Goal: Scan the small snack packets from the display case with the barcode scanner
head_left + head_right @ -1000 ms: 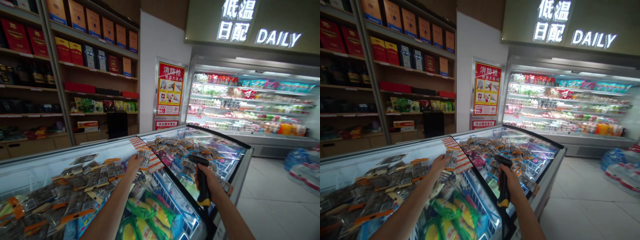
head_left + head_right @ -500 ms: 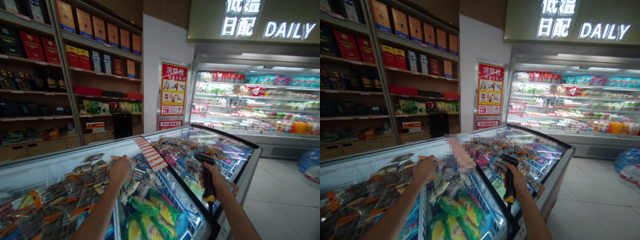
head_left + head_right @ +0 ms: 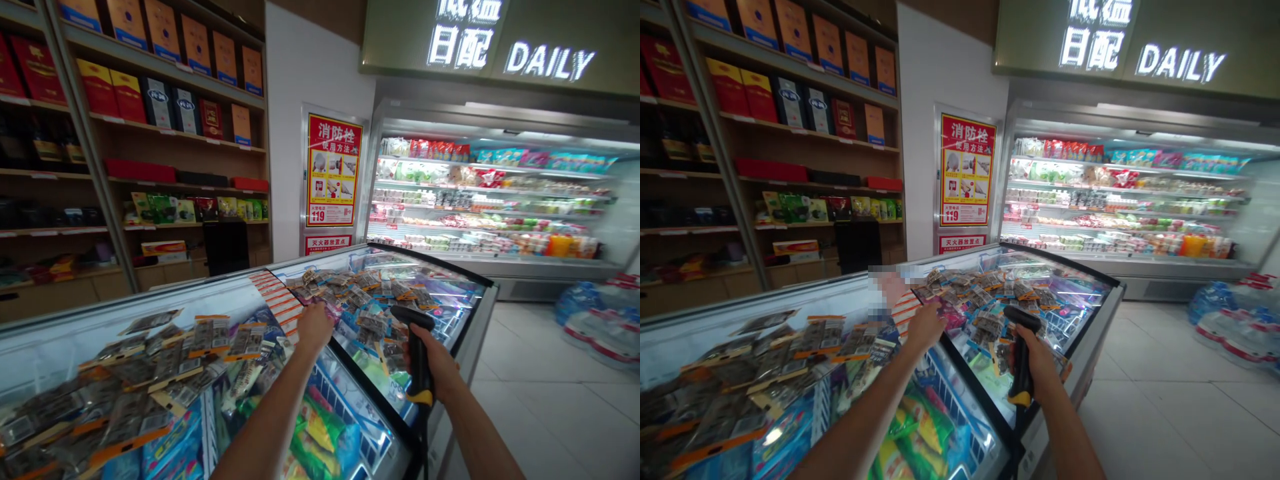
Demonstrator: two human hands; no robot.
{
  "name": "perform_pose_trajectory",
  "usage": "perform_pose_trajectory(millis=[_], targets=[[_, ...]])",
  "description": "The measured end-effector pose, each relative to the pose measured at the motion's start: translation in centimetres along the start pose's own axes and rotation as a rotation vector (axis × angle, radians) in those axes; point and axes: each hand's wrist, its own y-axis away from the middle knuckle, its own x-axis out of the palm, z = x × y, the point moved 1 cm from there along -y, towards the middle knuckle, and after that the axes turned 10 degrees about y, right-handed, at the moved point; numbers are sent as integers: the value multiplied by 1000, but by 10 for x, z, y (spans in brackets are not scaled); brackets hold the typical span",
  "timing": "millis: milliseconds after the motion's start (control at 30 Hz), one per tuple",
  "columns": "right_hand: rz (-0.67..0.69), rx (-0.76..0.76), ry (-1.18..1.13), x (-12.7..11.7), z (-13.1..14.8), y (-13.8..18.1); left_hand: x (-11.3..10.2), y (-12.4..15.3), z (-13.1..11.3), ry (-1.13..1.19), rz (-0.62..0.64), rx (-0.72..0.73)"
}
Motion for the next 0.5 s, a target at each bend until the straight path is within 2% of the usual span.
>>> perform_pose_trajectory(millis=[133,267,400,500], targets=[[-23,-11,1,-10,-1,2,56,1,-27,18,147,27],[-59,-27,19,-20,0,3,88,-4,-38,21,196,-62],[-72,-22,27,-24,2,4,101,-16,-28,211,206,-203],[-84,-33,48,-21,3,6,91,-27,-14,490,109,-273]])
